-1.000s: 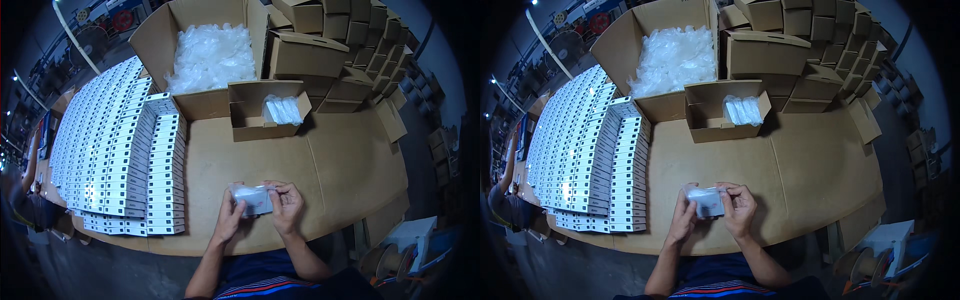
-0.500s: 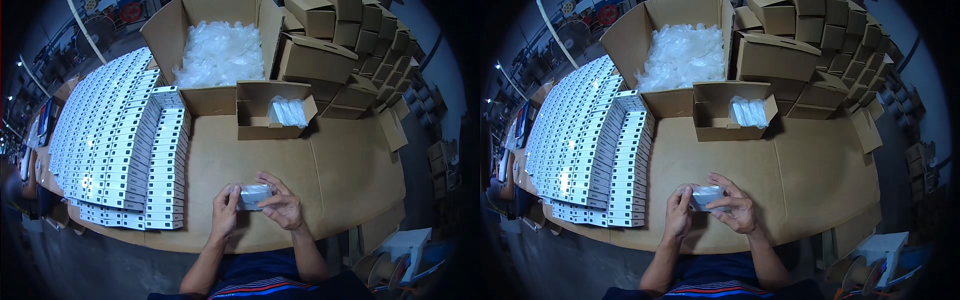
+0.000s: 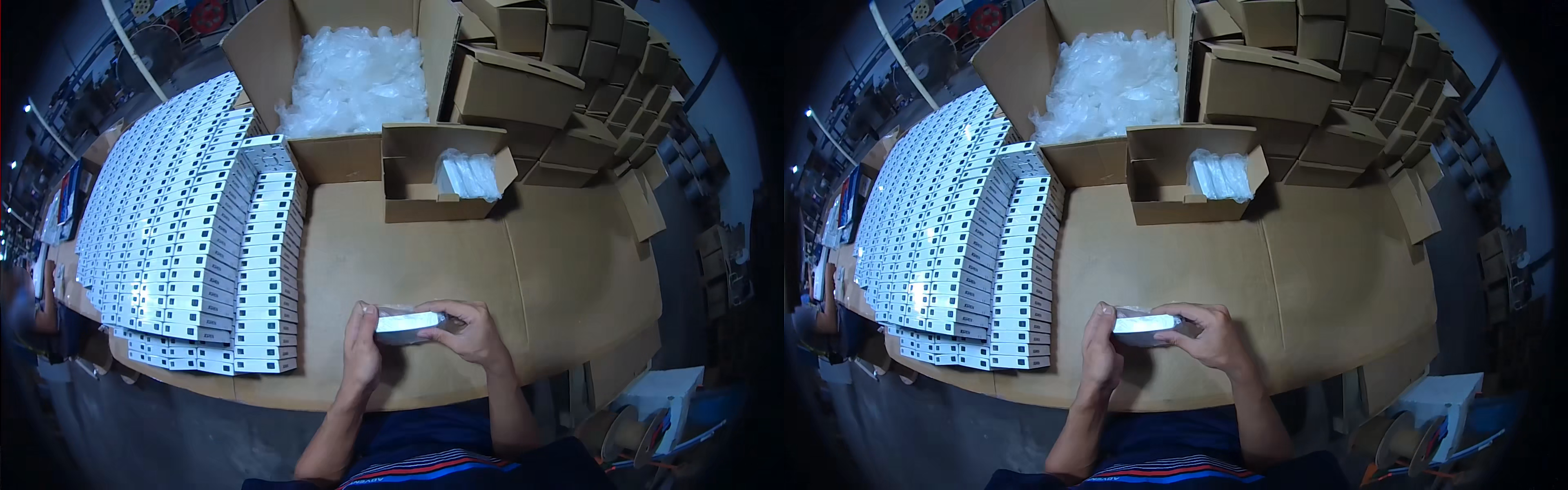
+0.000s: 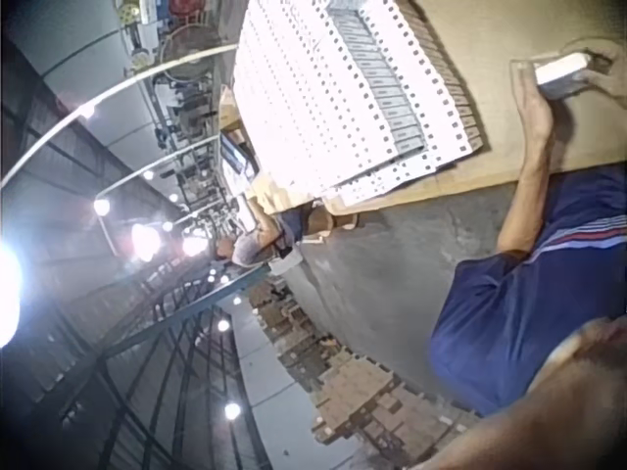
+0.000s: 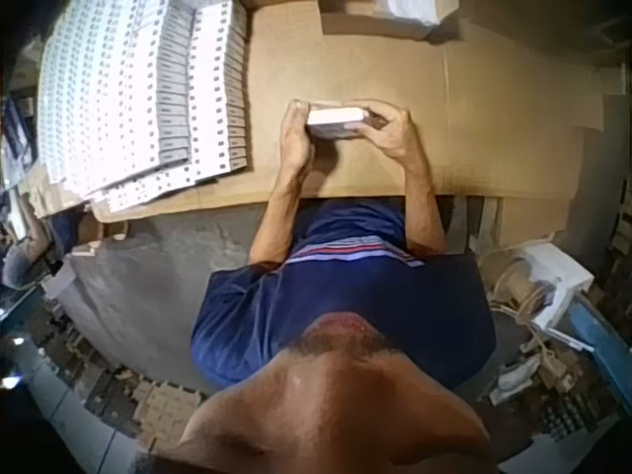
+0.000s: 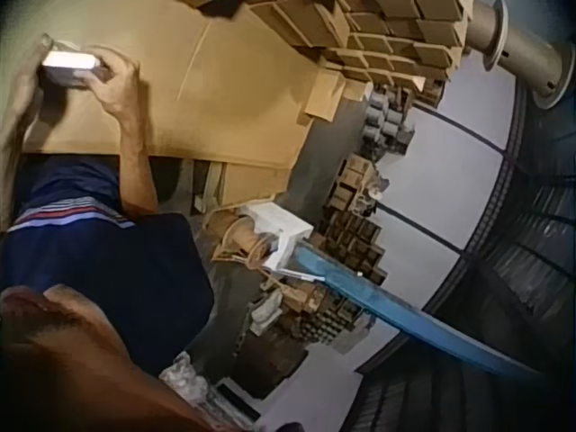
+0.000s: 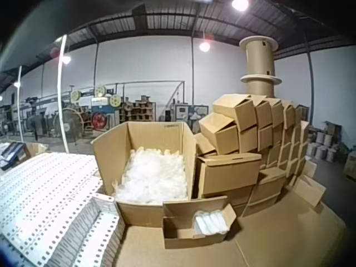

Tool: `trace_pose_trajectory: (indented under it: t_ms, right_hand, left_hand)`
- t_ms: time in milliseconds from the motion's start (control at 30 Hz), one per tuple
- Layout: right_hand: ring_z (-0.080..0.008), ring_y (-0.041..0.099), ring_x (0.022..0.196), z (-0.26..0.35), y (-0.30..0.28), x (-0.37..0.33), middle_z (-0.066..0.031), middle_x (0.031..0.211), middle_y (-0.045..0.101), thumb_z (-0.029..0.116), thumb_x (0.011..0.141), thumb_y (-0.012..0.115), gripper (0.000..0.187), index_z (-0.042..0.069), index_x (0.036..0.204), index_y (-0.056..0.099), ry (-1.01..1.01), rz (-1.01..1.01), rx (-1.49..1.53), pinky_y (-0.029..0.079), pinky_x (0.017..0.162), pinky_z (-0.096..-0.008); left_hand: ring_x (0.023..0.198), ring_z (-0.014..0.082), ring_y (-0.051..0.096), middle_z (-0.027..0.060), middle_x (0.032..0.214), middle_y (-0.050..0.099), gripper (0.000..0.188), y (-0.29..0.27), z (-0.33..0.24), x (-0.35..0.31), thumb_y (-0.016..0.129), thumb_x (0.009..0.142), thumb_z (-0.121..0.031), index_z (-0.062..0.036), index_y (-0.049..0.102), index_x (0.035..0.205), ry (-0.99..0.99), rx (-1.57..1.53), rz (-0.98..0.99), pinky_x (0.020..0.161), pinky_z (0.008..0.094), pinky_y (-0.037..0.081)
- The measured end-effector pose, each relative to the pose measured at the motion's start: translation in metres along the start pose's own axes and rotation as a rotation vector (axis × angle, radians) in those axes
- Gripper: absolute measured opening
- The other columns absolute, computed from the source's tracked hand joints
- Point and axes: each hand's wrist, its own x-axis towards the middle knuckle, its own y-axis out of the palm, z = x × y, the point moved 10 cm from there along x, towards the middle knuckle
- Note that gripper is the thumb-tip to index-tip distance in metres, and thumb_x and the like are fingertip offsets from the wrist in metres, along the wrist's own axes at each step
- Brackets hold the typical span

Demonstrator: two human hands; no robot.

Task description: Packing electronic components or hardware items from smaller individual boxes into larger cardboard shipping boxes.

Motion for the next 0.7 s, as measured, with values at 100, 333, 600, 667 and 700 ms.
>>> trace_pose_trajectory:
  t_ms: [100,333,600,667,700]
  right_hand:
    - [-0.0250,0.075,0.096,-0.009,-0.002,-0.005,-0.0123,0.102,0.078,0.004,0.080,0.084,0.030,0.000,0.108,0.075,0.013,-0.043,0.101,0.057,0.085,-0.0331]
    - [-0.0250,0.073,0.104,0.024,-0.018,-0.001,-0.0131,0.112,0.076,0.001,0.080,0.082,0.031,0.000,0.109,0.074,-0.225,-0.124,-0.015,0.057,0.091,-0.0353]
    - [-0.0249,0.072,0.109,0.021,-0.032,0.002,-0.0128,0.117,0.075,-0.003,0.080,0.080,0.028,0.000,0.107,0.072,-0.047,-0.153,0.093,0.057,0.094,-0.0343]
    - [-0.0269,0.073,0.103,0.039,-0.026,0.007,-0.0129,0.112,0.075,-0.004,0.080,0.079,0.024,0.000,0.102,0.072,-0.161,0.000,-0.056,0.058,0.090,-0.0359]
    - [-0.0269,0.073,0.103,0.045,-0.030,0.011,-0.0129,0.112,0.075,-0.004,0.080,0.079,0.024,0.000,0.102,0.072,-0.162,-0.004,-0.061,0.058,0.090,-0.0359]
  left_hand:
    - [0.088,0.0134,0.059,0.0068,0.099,0.061,0.026,-0.002,-0.006,0.003,0.044,0.112,-0.027,-0.0063,0.056,0.102,0.005,0.043,0.046,0.081,0.0303,0.050]
    - [0.102,0.0179,0.064,0.0155,0.129,0.057,0.030,0.056,-0.077,-0.009,0.060,0.103,-0.011,0.0010,0.059,0.131,0.462,0.451,0.553,0.075,0.0250,0.053]
    - [0.102,0.0111,0.058,0.0069,0.116,0.063,0.027,0.047,-0.056,0.003,0.061,0.101,-0.007,0.0033,0.060,0.126,0.172,0.438,0.507,0.085,0.0248,0.047]
    - [0.103,0.0114,0.058,0.0070,0.116,0.063,0.026,0.046,-0.055,0.005,0.061,0.102,-0.007,0.0034,0.060,0.125,0.166,0.435,0.508,0.087,0.0255,0.047]
    - [0.103,0.0118,0.058,0.0071,0.116,0.063,0.025,0.046,-0.055,0.007,0.060,0.102,-0.007,0.0034,0.060,0.125,0.159,0.430,0.511,0.089,0.0261,0.047]
